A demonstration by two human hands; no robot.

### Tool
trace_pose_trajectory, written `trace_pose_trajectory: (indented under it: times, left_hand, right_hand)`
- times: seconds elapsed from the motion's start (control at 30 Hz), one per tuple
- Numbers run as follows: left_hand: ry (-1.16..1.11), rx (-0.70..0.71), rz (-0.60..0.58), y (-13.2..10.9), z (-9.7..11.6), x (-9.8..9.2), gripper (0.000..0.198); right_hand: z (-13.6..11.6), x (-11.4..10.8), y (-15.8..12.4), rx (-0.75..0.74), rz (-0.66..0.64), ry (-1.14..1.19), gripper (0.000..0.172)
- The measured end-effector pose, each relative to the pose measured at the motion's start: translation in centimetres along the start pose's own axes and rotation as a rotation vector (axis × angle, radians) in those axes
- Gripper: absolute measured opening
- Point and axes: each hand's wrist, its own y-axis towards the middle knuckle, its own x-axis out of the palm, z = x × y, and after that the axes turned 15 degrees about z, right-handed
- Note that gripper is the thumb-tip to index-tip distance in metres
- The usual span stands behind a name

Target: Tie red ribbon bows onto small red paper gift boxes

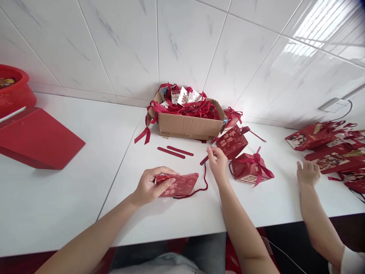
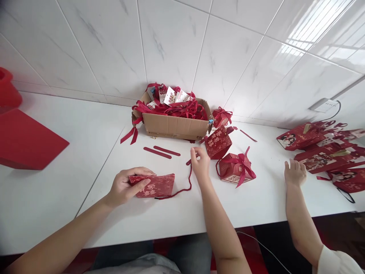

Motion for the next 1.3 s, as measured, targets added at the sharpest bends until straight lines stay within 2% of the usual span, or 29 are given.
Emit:
trace_pose_trajectory:
  times: [0.07,0.17,0.23,0.4,0.5,0.6,0.7,0.77,0.83,0.93,1.03,1.17,1.23,1.3]
  left_hand:
    - [0.005,0.000,0.006,0.0,-0.1,0.0,0.010]
    - [0.012,-0.011,0.014,-0.1,-0.2,0.0,0.009]
    - [0.009,-0.021,0.016,0.0,-0.3,-0.1,0.009]
    - [-0.004,-0.045,0.014,0.0,-0.3,-0.1,0.009]
    - [-0.008,-0.059,0.024,-0.1,-0.2,0.0,0.008]
    - [0.009,-0.094,0.065,0.0,-0.1,0.0,0.006]
    - [0.023,-0.198,0.161,1.0,0.1,0.0,0.011]
    - [0.018,-0.264,0.230,2.4,0.8,0.0,0.017]
    - [0.020,-0.295,0.255,4.3,2.0,0.0,0.023]
    - [0.015,-0.330,0.201,7.1,4.7,0.2,0.028]
    - [0.031,-0.388,0.106,9.0,7.3,0.9,0.026]
    - [-0.009,-0.436,0.069,9.3,9.0,2.1,0.026]
    - [-0.029,-0.441,0.060,9.0,9.3,2.7,0.029]
    - [-0.025,-0.434,0.047,8.7,9.4,3.0,0.031]
  right_hand:
    - [0.9,0.8,2.2,0.021,0.013,-0.095,0.025]
    - [0.5,0.8,4.1,0.019,0.020,-0.113,0.031]
    - [-0.6,-0.4,4.1,0.016,0.020,-0.095,0.034]
    - [-3.3,-5.3,2.7,0.026,0.029,-0.034,0.033]
    - [-5.0,-6.4,3.2,0.034,0.005,0.029,0.027]
    - [-7.4,-5.6,4.4,0.035,-0.060,0.131,0.016]
    - [-9.9,-4.8,5.0,0.029,-0.155,0.277,0.013]
    - [-11.5,-5.0,4.7,0.031,-0.243,0.491,0.024]
    - [-12.6,-5.5,4.1,0.032,-0.275,0.612,0.031]
    - [-13.6,-5.8,3.2,0.041,-0.261,0.643,0.019]
    - [-13.9,-5.0,2.5,0.048,-0.228,0.687,0.013]
    - [-13.8,-3.0,2.2,0.024,-0.042,0.765,0.027]
    - [-13.7,-2.3,2.0,-0.002,0.032,0.752,0.025]
    - [-13.5,-2.0,2.0,-0.023,0.021,0.708,0.015]
